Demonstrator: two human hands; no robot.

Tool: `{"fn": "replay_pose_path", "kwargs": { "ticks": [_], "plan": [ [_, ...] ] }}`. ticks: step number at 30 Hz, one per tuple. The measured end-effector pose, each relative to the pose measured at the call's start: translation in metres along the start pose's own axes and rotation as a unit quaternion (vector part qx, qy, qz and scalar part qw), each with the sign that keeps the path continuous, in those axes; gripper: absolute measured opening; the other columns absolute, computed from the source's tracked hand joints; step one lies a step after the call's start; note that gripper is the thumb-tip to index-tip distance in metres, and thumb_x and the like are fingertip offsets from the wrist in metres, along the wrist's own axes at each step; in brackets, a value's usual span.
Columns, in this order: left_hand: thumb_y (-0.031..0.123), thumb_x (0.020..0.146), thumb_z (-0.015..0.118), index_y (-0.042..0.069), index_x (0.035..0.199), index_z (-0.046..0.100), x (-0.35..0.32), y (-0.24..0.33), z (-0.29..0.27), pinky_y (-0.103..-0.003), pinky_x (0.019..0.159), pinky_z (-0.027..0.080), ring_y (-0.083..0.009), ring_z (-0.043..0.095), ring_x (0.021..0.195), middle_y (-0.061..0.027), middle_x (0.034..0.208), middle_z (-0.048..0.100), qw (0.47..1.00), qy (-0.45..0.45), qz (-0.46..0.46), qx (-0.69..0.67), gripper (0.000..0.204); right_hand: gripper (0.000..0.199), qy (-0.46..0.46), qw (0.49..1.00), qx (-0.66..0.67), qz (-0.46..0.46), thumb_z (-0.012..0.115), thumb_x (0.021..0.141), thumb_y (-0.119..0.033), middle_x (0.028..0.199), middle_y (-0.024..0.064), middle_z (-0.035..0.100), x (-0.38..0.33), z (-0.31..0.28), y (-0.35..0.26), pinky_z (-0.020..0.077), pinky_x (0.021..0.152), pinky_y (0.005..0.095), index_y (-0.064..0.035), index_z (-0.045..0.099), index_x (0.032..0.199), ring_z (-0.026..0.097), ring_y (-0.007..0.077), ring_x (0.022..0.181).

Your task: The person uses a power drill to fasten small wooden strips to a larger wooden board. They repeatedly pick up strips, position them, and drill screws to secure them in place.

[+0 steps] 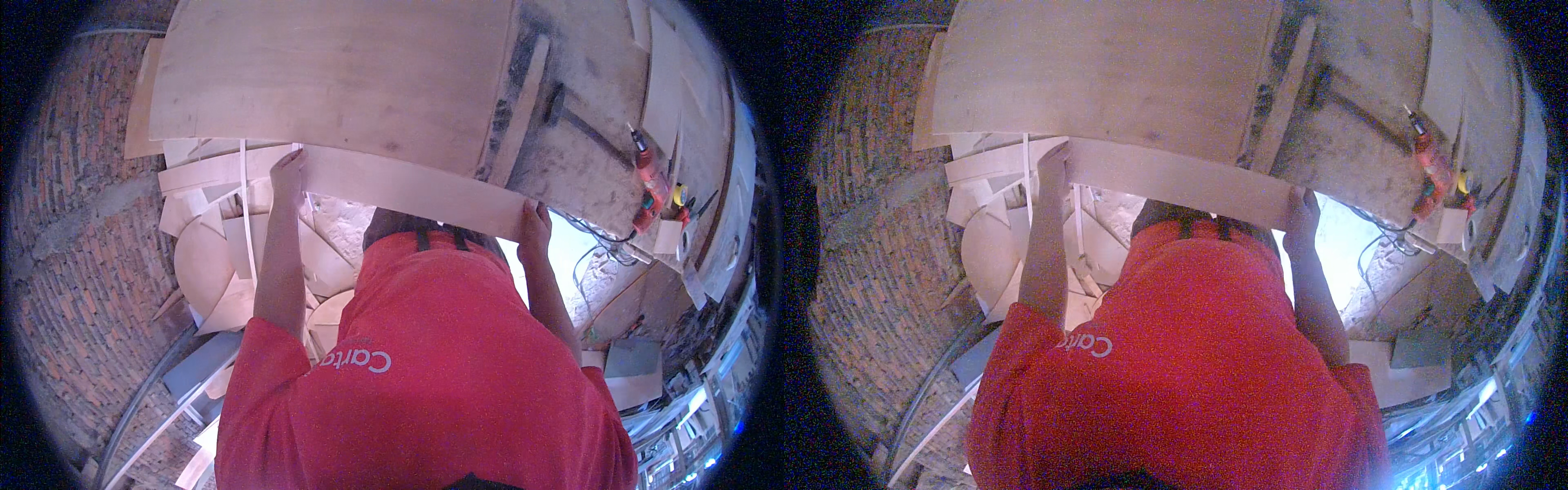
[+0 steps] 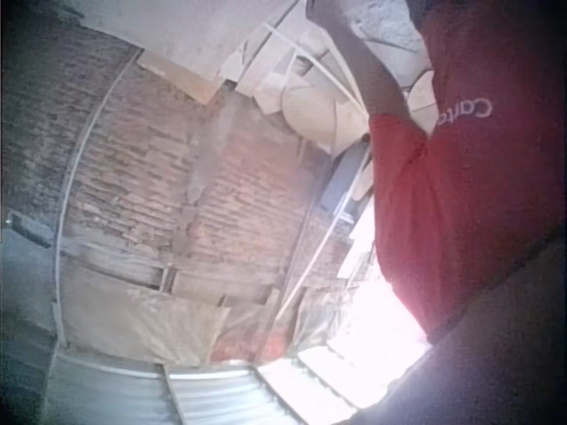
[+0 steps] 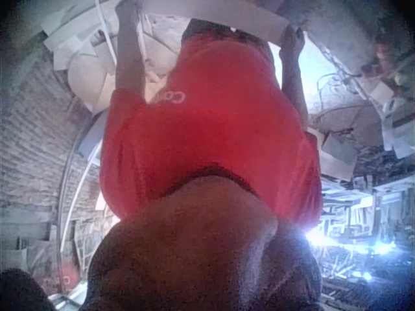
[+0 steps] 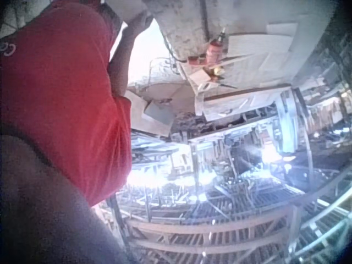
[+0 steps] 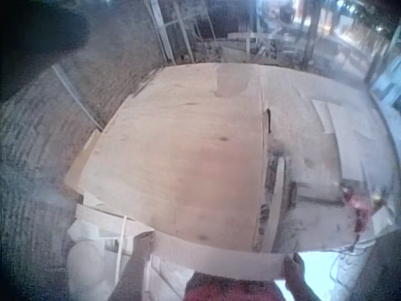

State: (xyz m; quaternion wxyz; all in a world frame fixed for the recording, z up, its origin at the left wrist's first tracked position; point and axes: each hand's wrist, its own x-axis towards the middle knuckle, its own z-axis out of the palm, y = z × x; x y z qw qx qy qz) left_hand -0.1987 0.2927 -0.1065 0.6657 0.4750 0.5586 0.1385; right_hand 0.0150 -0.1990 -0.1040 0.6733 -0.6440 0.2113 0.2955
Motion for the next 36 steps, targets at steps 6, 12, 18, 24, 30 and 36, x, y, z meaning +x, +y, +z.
{"fn": "replay_pose_path", "kwargs": {
  "ticks": [6, 12, 18, 24, 30, 36],
  "plan": [
    [0.011, 0.094, 0.072, -0.004, 0.116, 0.073, 0.025, -0.005, -0.036, -0.030, 0.070, 0.055, -0.0153, 0.068, 0.081, -0.0079, 0.099, 0.074, 1.000, -0.006, -0.004, -0.001, 0.027, 0.032, 0.051, 0.997, -0.063, -0.004, 0.063, 0.104, -0.026, 0.108, 0.0061, 0.068, 0.001, 0.025, 0.002, 0.0538, 0.084, 0.0332, -0.0008, 0.061, 0.124, 0.064, 0.0169, 0.092],
    [0.014, 0.093, 0.075, -0.005, 0.117, 0.073, 0.014, 0.008, -0.029, -0.030, 0.067, 0.055, -0.0148, 0.068, 0.078, -0.0070, 0.095, 0.074, 1.000, -0.027, 0.009, 0.000, 0.031, 0.039, 0.010, 0.999, -0.023, -0.026, 0.061, 0.105, -0.033, 0.114, 0.0062, 0.069, -0.004, 0.040, 0.005, 0.0544, 0.087, 0.0331, -0.0018, 0.060, 0.128, 0.066, 0.0172, 0.100],
    [0.013, 0.094, 0.074, -0.006, 0.117, 0.073, 0.023, 0.022, -0.038, -0.030, 0.071, 0.057, -0.0164, 0.070, 0.078, -0.0085, 0.095, 0.075, 0.999, -0.025, -0.029, -0.039, 0.029, 0.028, 0.011, 0.999, -0.006, -0.033, 0.059, 0.107, -0.024, 0.112, 0.0082, 0.069, 0.000, 0.047, 0.020, 0.0566, 0.085, 0.0343, -0.0028, 0.061, 0.125, 0.068, 0.0199, 0.098],
    [0.014, 0.095, 0.073, -0.006, 0.117, 0.073, 0.019, 0.024, -0.041, -0.030, 0.072, 0.057, -0.0157, 0.070, 0.080, -0.0087, 0.098, 0.075, 0.998, -0.050, -0.036, -0.032, 0.030, 0.030, 0.027, 0.999, -0.024, -0.006, 0.059, 0.106, -0.024, 0.115, 0.0089, 0.069, -0.001, 0.049, 0.014, 0.0564, 0.087, 0.0349, -0.0014, 0.060, 0.126, 0.068, 0.0205, 0.100],
    [0.013, 0.095, 0.067, -0.007, 0.118, 0.070, 0.014, 0.035, -0.035, -0.028, 0.071, 0.055, -0.0147, 0.068, 0.079, -0.0080, 0.096, 0.074, 0.997, -0.043, -0.064, -0.028, 0.030, 0.031, 0.037, 0.999, -0.020, -0.004, 0.059, 0.106, -0.024, 0.116, 0.0096, 0.069, -0.002, 0.051, 0.013, 0.0559, 0.089, 0.0354, -0.0011, 0.059, 0.127, 0.068, 0.0215, 0.101],
    [0.016, 0.096, 0.068, -0.005, 0.116, 0.071, 0.016, 0.038, -0.033, -0.027, 0.070, 0.054, -0.0131, 0.067, 0.079, -0.0054, 0.096, 0.073, 0.998, -0.026, -0.053, 0.001, 0.029, 0.030, 0.015, 1.000, 0.005, -0.015, 0.059, 0.106, -0.024, 0.113, 0.0092, 0.069, -0.005, 0.057, 0.012, 0.0560, 0.088, 0.0369, -0.0018, 0.060, 0.126, 0.068, 0.0219, 0.100]
  ]
}}
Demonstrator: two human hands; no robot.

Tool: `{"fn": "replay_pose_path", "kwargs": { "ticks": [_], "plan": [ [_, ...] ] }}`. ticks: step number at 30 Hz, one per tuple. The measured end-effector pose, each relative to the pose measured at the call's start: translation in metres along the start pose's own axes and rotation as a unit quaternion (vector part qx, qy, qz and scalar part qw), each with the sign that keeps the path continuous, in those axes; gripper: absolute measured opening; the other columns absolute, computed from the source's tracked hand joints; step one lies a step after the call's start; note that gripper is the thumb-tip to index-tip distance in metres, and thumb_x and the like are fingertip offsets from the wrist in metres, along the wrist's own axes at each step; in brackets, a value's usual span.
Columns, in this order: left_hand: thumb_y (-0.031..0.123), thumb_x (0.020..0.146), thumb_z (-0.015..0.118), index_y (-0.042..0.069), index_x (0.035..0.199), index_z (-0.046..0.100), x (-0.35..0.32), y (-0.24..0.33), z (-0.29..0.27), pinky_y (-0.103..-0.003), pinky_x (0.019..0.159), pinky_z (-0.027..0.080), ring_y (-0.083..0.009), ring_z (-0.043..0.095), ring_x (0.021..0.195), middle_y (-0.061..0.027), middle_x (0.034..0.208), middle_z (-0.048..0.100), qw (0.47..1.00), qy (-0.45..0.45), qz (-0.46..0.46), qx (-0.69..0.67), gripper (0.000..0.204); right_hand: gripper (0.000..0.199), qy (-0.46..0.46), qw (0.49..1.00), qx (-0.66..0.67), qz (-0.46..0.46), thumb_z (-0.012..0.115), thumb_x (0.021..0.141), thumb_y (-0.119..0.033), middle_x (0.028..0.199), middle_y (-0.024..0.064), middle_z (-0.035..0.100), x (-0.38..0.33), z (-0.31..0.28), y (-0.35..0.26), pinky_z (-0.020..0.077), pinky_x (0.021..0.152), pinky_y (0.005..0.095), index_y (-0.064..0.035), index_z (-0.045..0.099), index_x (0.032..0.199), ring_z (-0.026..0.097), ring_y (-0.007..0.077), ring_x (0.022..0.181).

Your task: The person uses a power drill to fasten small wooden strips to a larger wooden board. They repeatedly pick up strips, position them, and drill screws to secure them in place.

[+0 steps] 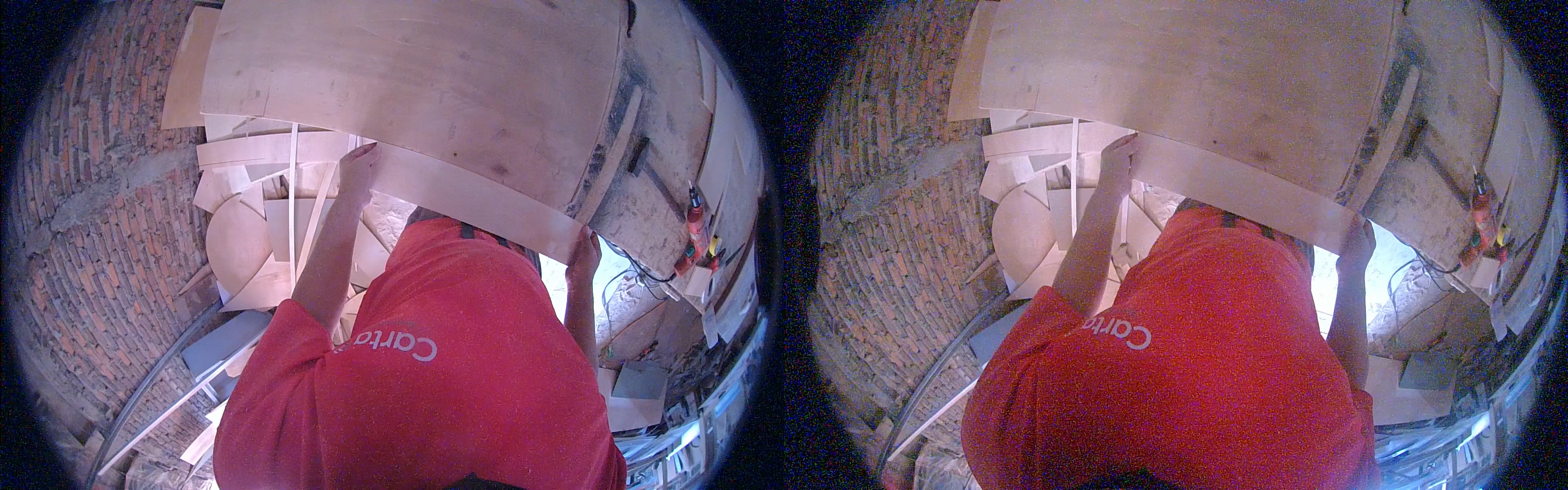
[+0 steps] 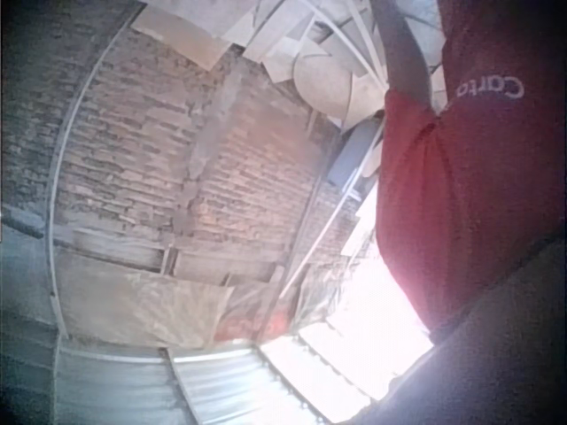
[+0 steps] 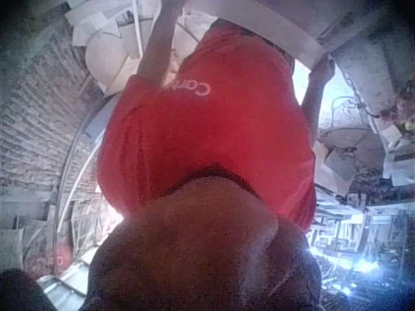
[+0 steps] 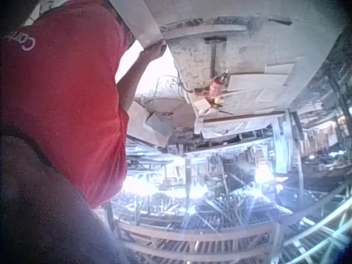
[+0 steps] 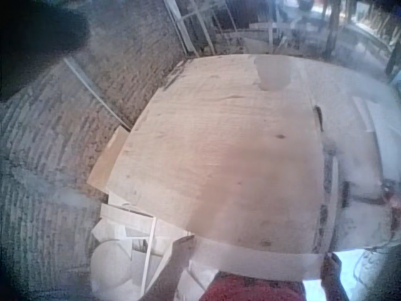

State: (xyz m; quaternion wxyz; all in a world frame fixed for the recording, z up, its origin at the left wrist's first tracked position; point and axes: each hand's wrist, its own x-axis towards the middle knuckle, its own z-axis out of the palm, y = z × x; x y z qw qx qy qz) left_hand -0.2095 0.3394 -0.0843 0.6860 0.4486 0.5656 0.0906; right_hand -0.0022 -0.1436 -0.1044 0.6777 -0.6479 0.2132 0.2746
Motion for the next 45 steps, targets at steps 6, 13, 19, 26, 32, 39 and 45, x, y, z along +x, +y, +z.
{"fn": "replay_pose_path", "kwargs": {
  "ticks": [6, 13, 19, 26, 32, 39, 45],
  "plan": [
    [0.024, 0.099, 0.071, -0.003, 0.114, 0.074, 0.014, -0.024, -0.017, -0.029, 0.071, 0.054, -0.0116, 0.065, 0.079, -0.0019, 0.095, 0.072, 0.997, -0.027, 0.045, 0.052, 0.031, 0.028, -0.001, 1.000, -0.020, 0.013, 0.063, 0.102, -0.029, 0.103, 0.0067, 0.069, 0.006, -0.015, 0.012, 0.0561, 0.079, 0.0358, -0.0043, 0.065, 0.116, 0.067, 0.0198, 0.090],
    [0.019, 0.101, 0.065, 0.001, 0.093, 0.071, -0.066, 0.061, 0.025, -0.023, 0.057, 0.036, -0.0025, 0.046, 0.065, 0.0083, 0.074, 0.054, 0.984, -0.082, 0.091, 0.128, 0.021, 0.021, 0.061, 0.997, 0.023, -0.042, 0.064, 0.102, -0.024, 0.095, 0.0034, 0.067, -0.034, -0.018, -0.068, 0.0530, 0.074, 0.0302, -0.0049, 0.064, 0.109, 0.065, 0.0153, 0.084],
    [0.013, 0.102, 0.065, -0.006, 0.128, 0.066, -0.030, 0.135, 0.163, -0.022, 0.077, 0.049, -0.0090, 0.063, 0.091, -0.0073, 0.108, 0.070, 0.965, -0.086, 0.244, 0.046, 0.031, 0.025, 0.104, 0.980, 0.126, -0.115, 0.063, 0.103, -0.027, 0.094, 0.0048, 0.066, 0.009, -0.051, -0.138, 0.0528, 0.072, 0.0316, -0.0032, 0.062, 0.109, 0.065, 0.0168, 0.084],
    [0.013, 0.101, 0.067, -0.008, 0.138, 0.058, -0.026, 0.144, 0.283, -0.034, 0.106, 0.049, -0.0264, 0.064, 0.122, -0.0191, 0.131, 0.066, 0.898, -0.100, 0.387, 0.183, 0.043, 0.028, 0.044, 0.913, 0.348, -0.210, 0.054, 0.107, -0.019, 0.125, 0.0079, 0.066, 0.103, -0.102, -0.228, 0.0538, 0.101, 0.0386, -0.0052, 0.056, 0.132, 0.066, 0.0219, 0.113],
    [0.018, 0.095, 0.074, -0.004, 0.131, 0.064, -0.041, 0.064, 0.334, -0.040, 0.105, 0.048, -0.0279, 0.063, 0.123, -0.0183, 0.131, 0.066, 0.839, -0.118, 0.376, 0.375, 0.043, 0.033, 0.056, 0.926, 0.318, -0.193, 0.059, 0.104, -0.022, 0.121, 0.0094, 0.066, 0.211, -0.145, -0.338, 0.0544, 0.093, 0.0370, -0.0028, 0.058, 0.131, 0.066, 0.0231, 0.106],
    [0.017, 0.095, 0.074, -0.002, 0.128, 0.066, -0.095, 0.049, 0.353, -0.040, 0.102, 0.049, -0.0272, 0.064, 0.121, -0.0163, 0.128, 0.067, 0.795, -0.066, 0.356, 0.486, 0.039, 0.041, 0.209, 0.957, 0.026, -0.199, 0.069, 0.098, -0.030, 0.107, 0.0121, 0.070, 0.251, -0.262, -0.401, 0.0565, 0.075, 0.0357, -0.0007, 0.064, 0.127, 0.069, 0.0216, 0.089],
    [0.013, 0.096, 0.073, -0.002, 0.129, 0.065, -0.107, 0.034, 0.372, -0.039, 0.100, 0.051, -0.0261, 0.064, 0.118, -0.0155, 0.126, 0.067, 0.853, -0.024, 0.357, 0.380, 0.038, 0.026, 0.318, 0.815, -0.430, -0.223, 0.078, 0.088, -0.025, 0.085, 0.0078, 0.075, 0.181, -0.395, -0.283, 0.0554, 0.067, 0.0332, -0.0025, 0.078, 0.102, 0.070, 0.0172, 0.074]
  ]
}}
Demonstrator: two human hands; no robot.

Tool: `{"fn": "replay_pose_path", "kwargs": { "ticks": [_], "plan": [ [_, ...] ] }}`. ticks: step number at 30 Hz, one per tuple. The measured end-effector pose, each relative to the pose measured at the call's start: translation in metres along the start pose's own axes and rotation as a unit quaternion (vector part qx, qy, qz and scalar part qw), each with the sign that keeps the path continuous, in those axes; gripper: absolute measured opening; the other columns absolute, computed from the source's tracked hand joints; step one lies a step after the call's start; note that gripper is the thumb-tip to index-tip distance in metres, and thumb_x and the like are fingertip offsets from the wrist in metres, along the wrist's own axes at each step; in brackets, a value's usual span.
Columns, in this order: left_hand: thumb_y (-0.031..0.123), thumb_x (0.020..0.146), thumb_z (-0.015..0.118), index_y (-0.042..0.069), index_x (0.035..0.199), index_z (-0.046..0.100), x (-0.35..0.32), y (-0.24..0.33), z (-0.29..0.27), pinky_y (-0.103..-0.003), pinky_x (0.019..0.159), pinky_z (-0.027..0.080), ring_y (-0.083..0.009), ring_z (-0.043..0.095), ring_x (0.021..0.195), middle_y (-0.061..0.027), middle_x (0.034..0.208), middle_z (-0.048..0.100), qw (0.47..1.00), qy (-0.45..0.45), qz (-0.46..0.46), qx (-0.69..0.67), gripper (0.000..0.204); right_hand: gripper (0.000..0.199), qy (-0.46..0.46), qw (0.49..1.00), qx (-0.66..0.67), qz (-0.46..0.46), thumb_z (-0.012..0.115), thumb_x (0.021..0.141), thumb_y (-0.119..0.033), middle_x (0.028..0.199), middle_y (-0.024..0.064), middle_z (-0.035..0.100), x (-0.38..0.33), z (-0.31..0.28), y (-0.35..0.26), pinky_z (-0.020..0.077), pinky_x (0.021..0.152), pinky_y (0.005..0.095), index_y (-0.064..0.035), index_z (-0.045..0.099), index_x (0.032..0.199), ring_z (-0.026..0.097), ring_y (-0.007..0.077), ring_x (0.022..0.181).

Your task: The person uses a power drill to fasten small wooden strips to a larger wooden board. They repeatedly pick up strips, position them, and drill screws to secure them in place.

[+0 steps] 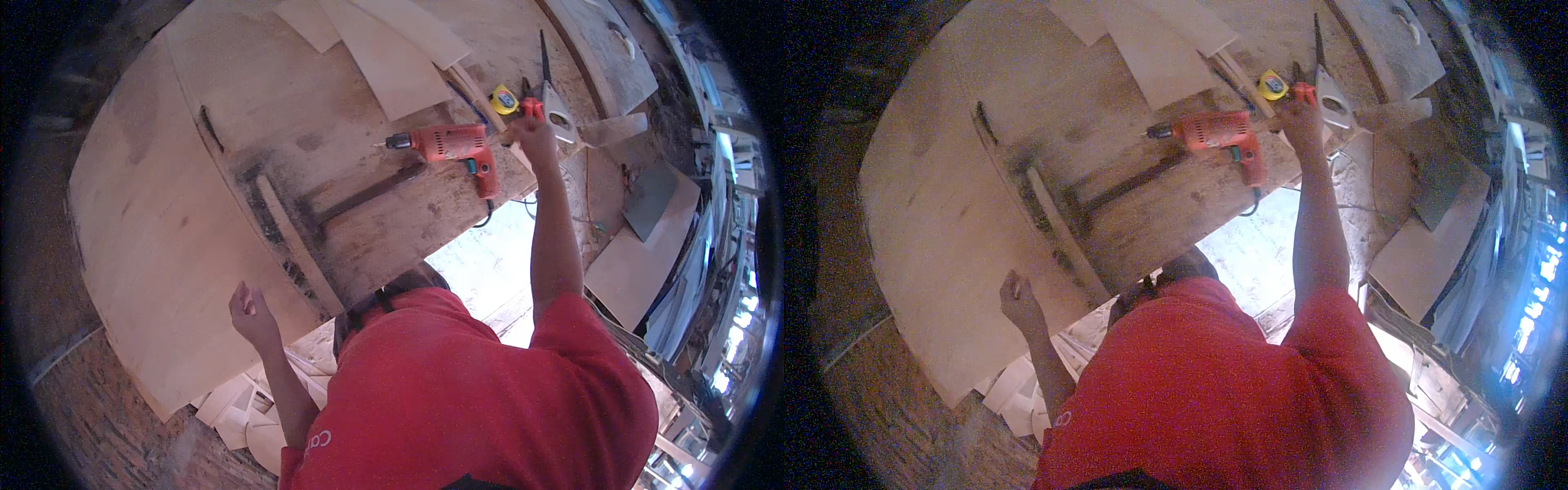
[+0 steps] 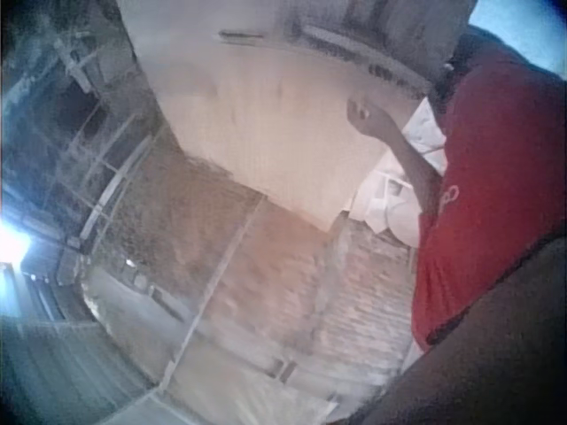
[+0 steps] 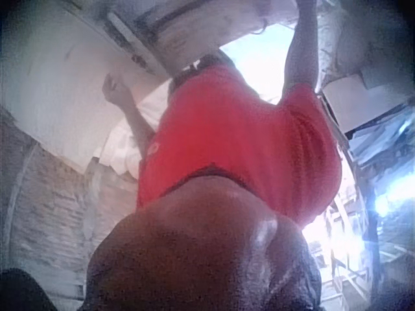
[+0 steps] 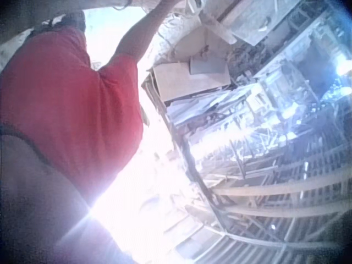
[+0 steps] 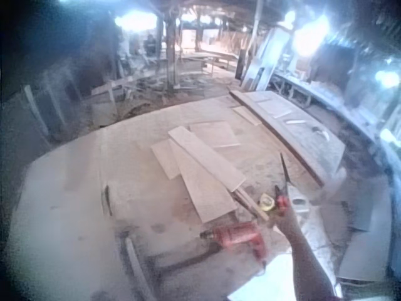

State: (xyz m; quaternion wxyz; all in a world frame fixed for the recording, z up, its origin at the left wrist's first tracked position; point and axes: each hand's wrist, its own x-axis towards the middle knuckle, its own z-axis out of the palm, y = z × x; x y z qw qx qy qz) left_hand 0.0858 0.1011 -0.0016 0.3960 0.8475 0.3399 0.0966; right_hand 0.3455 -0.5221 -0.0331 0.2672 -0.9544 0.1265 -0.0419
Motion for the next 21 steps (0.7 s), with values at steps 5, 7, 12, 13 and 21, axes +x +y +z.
{"fn": "replay_pose_path", "kwargs": {
  "ticks": [5, 7, 12, 13, 21],
  "plan": [
    [0.014, 0.096, 0.073, -0.001, 0.127, 0.066, 0.007, 0.022, 0.021, -0.036, 0.095, 0.052, -0.0245, 0.066, 0.113, -0.0147, 0.123, 0.068, 0.998, -0.015, 0.060, -0.010, 0.035, 0.025, -0.039, 0.999, -0.008, 0.000, 0.076, 0.086, -0.033, 0.094, 0.0149, 0.077, -0.051, -0.004, 0.033, 0.0562, 0.085, 0.0433, -0.0083, 0.079, 0.088, 0.074, 0.0315, 0.092],
    [0.015, 0.096, 0.073, 0.000, 0.126, 0.068, 0.010, 0.027, 0.024, -0.036, 0.092, 0.053, -0.0233, 0.066, 0.111, -0.0137, 0.120, 0.069, 0.996, -0.018, 0.081, 0.008, 0.034, 0.039, -0.095, 0.995, -0.020, 0.018, 0.081, 0.083, -0.028, 0.092, 0.0138, 0.078, -0.055, -0.001, -0.006, 0.0585, 0.084, 0.0378, -0.0040, 0.074, 0.113, 0.077, 0.0274, 0.091],
    [0.017, 0.094, 0.074, 0.002, 0.122, 0.071, 0.009, 0.042, 0.039, -0.036, 0.086, 0.053, -0.0215, 0.068, 0.105, -0.0111, 0.112, 0.071, 0.993, -0.033, 0.111, 0.027, 0.032, 0.090, -0.170, 0.982, -0.074, -0.037, 0.091, 0.067, -0.031, 0.118, 0.0200, 0.072, -0.078, 0.006, -0.093, 0.0548, 0.097, 0.0450, -0.0076, 0.051, 0.144, 0.070, 0.0363, 0.112],
    [0.018, 0.094, 0.074, 0.002, 0.120, 0.071, 0.006, 0.045, 0.041, -0.036, 0.086, 0.053, -0.0216, 0.068, 0.104, -0.0110, 0.111, 0.071, 0.993, -0.043, 0.105, 0.027, 0.031, 0.095, -0.195, 0.979, -0.048, -0.026, 0.092, 0.065, -0.030, 0.122, 0.0214, 0.070, -0.077, 0.012, -0.090, 0.0531, 0.099, 0.0461, -0.0076, 0.047, 0.146, 0.067, 0.0382, 0.116],
    [0.022, 0.086, 0.078, 0.002, 0.110, 0.074, -0.006, 0.090, 0.114, -0.045, 0.088, 0.053, -0.0344, 0.068, 0.099, -0.0162, 0.107, 0.070, 0.965, -0.143, 0.210, 0.062, 0.031, 0.057, -0.323, 0.855, 0.348, 0.208, 0.075, 0.075, 0.000, 0.075, 0.0091, 0.060, -0.073, 0.005, -0.086, 0.0514, 0.041, 0.0297, -0.0036, 0.047, 0.124, 0.064, 0.0185, 0.052]
  ]
}}
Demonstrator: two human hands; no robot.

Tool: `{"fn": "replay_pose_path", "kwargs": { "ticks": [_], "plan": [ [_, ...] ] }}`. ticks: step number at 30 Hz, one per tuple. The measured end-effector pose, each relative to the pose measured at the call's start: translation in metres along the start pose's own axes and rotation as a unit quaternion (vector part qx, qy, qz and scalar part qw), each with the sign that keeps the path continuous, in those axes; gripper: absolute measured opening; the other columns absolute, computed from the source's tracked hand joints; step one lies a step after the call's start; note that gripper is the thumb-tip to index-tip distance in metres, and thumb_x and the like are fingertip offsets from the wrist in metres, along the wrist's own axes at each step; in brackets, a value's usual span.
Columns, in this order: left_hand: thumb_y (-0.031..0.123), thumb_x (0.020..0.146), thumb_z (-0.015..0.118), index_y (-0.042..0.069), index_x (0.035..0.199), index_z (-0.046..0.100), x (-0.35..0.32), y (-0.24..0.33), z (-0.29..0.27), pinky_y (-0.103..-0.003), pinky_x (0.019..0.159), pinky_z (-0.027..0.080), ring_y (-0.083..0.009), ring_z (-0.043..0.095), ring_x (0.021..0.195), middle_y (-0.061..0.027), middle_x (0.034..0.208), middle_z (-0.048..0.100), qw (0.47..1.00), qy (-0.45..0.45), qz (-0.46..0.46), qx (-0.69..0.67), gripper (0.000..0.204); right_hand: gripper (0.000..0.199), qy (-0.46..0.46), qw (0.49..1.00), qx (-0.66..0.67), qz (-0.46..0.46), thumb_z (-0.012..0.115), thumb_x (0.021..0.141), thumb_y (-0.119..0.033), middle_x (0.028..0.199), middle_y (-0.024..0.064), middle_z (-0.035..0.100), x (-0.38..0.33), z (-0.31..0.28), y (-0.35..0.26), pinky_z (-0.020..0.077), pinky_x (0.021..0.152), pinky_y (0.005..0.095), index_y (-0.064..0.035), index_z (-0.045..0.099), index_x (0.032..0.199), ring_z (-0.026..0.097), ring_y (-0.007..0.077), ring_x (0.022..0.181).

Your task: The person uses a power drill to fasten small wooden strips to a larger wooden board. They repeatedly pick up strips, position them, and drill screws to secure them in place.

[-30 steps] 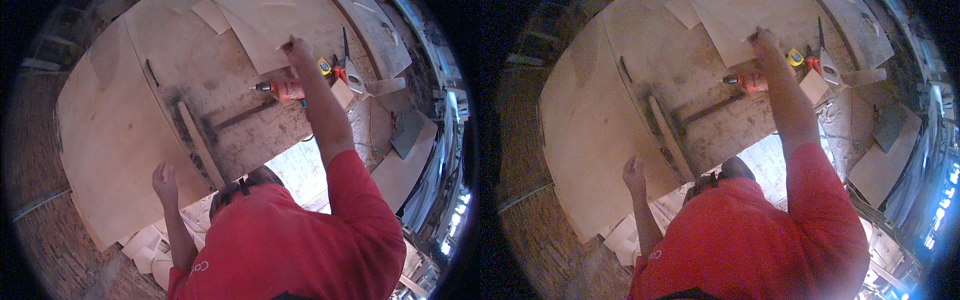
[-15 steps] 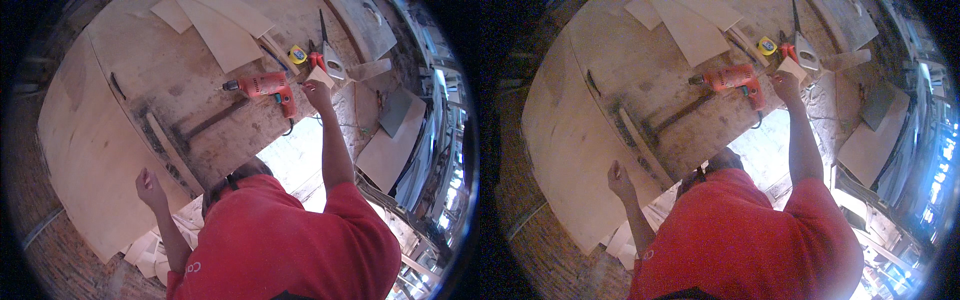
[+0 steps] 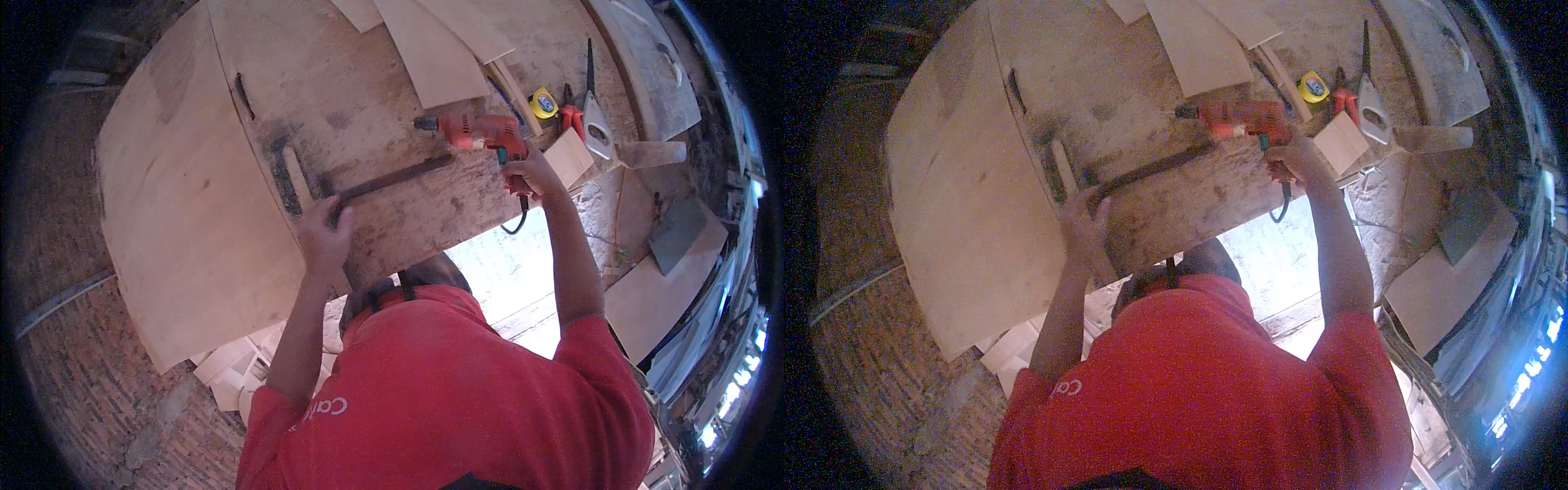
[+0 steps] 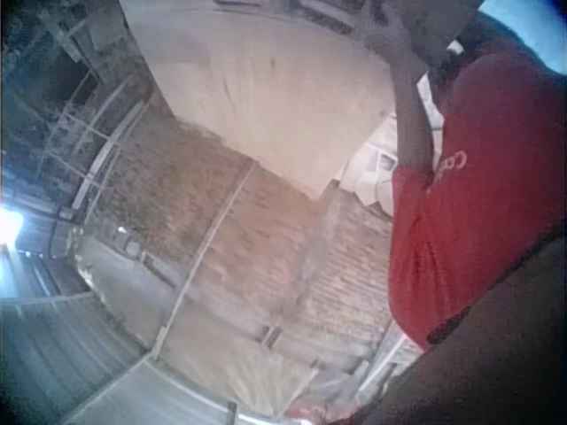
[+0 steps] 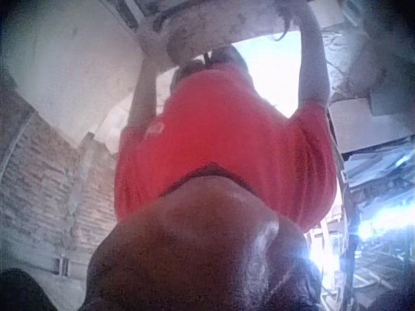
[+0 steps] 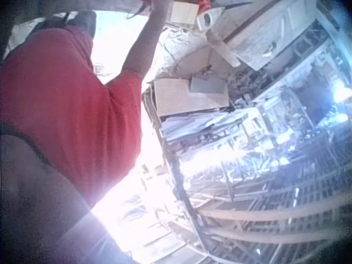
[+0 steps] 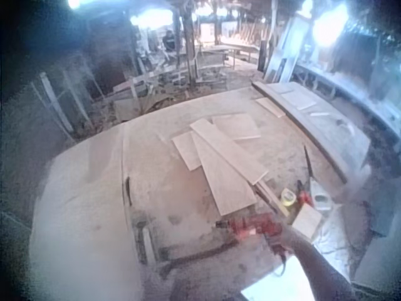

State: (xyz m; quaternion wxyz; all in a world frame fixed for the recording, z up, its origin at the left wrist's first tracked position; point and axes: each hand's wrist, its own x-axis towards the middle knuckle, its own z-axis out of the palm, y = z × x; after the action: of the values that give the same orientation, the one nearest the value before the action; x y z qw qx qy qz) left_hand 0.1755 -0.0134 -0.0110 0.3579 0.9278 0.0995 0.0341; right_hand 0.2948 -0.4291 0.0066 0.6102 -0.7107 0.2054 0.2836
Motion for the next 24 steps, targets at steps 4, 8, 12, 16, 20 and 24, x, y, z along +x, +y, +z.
{"fn": "replay_pose_path", "kwargs": {
  "ticks": [4, 8, 12, 16, 20, 24],
  "plan": [
    [0.028, 0.083, 0.079, 0.007, 0.115, 0.072, 0.035, 0.038, 0.050, -0.048, 0.093, 0.050, -0.0354, 0.066, 0.103, -0.0138, 0.112, 0.067, 0.977, -0.035, 0.180, 0.113, 0.039, 0.056, -0.003, 0.993, 0.114, -0.008, 0.070, 0.077, 0.003, 0.074, 0.0074, 0.059, -0.030, -0.006, 0.002, 0.0507, 0.040, 0.0282, -0.0027, 0.047, 0.127, 0.064, 0.0179, 0.051],
    [0.027, 0.082, 0.079, 0.011, 0.113, 0.072, 0.051, 0.031, 0.090, -0.050, 0.097, 0.046, -0.0326, 0.066, 0.100, -0.0107, 0.108, 0.065, 0.964, -0.084, 0.212, 0.139, 0.036, 0.055, 0.112, 0.981, 0.153, -0.032, 0.066, 0.077, 0.004, 0.082, 0.0062, 0.060, -0.096, -0.005, -0.001, 0.0481, 0.037, 0.0258, -0.0024, 0.048, 0.129, 0.064, 0.0162, 0.052],
    [0.025, 0.081, 0.080, 0.012, 0.108, 0.071, 0.051, 0.037, 0.090, -0.053, 0.098, 0.042, -0.0310, 0.066, 0.098, -0.0092, 0.106, 0.066, 0.945, -0.148, 0.257, 0.134, 0.031, 0.066, 0.133, 0.959, 0.228, -0.100, 0.066, 0.080, 0.003, 0.089, 0.0050, 0.058, -0.153, -0.037, -0.003, 0.0392, 0.036, 0.0220, -0.0134, 0.050, 0.142, 0.058, 0.0124, 0.052],
    [0.027, 0.084, 0.079, 0.011, 0.106, 0.072, 0.053, 0.075, 0.079, -0.052, 0.093, 0.045, -0.0335, 0.068, 0.094, -0.0126, 0.100, 0.068, 0.926, -0.246, 0.278, 0.067, 0.029, 0.069, 0.167, 0.926, 0.252, -0.224, 0.081, 0.086, -0.026, 0.096, 0.0063, 0.061, -0.200, -0.086, 0.025, 0.0418, 0.041, 0.0186, -0.0028, 0.047, 0.141, 0.055, 0.0103, 0.059],
    [0.030, 0.091, 0.075, 0.008, 0.106, 0.072, 0.056, 0.121, 0.148, -0.051, 0.087, 0.052, -0.0403, 0.069, 0.087, -0.0190, 0.090, 0.070, 0.932, -0.218, 0.287, -0.034, 0.027, 0.073, 0.167, 0.849, 0.361, -0.347, 0.081, 0.088, -0.040, 0.103, 0.0073, 0.063, -0.216, -0.103, 0.048, 0.0505, 0.049, 0.0315, -0.0049, 0.047, 0.142, 0.056, 0.0156, 0.060],
    [0.026, 0.096, 0.069, 0.005, 0.107, 0.071, 0.060, 0.137, 0.208, -0.051, 0.088, 0.052, -0.0427, 0.068, 0.091, -0.0230, 0.095, 0.070, 0.928, -0.311, 0.207, -0.001, 0.024, 0.071, 0.271, 0.865, 0.287, -0.310, 0.077, 0.091, -0.046, 0.095, 0.0056, 0.064, -0.236, -0.116, 0.057, 0.0516, 0.055, 0.0414, -0.0074, 0.048, 0.142, 0.055, 0.0178, 0.061]
  ]
}}
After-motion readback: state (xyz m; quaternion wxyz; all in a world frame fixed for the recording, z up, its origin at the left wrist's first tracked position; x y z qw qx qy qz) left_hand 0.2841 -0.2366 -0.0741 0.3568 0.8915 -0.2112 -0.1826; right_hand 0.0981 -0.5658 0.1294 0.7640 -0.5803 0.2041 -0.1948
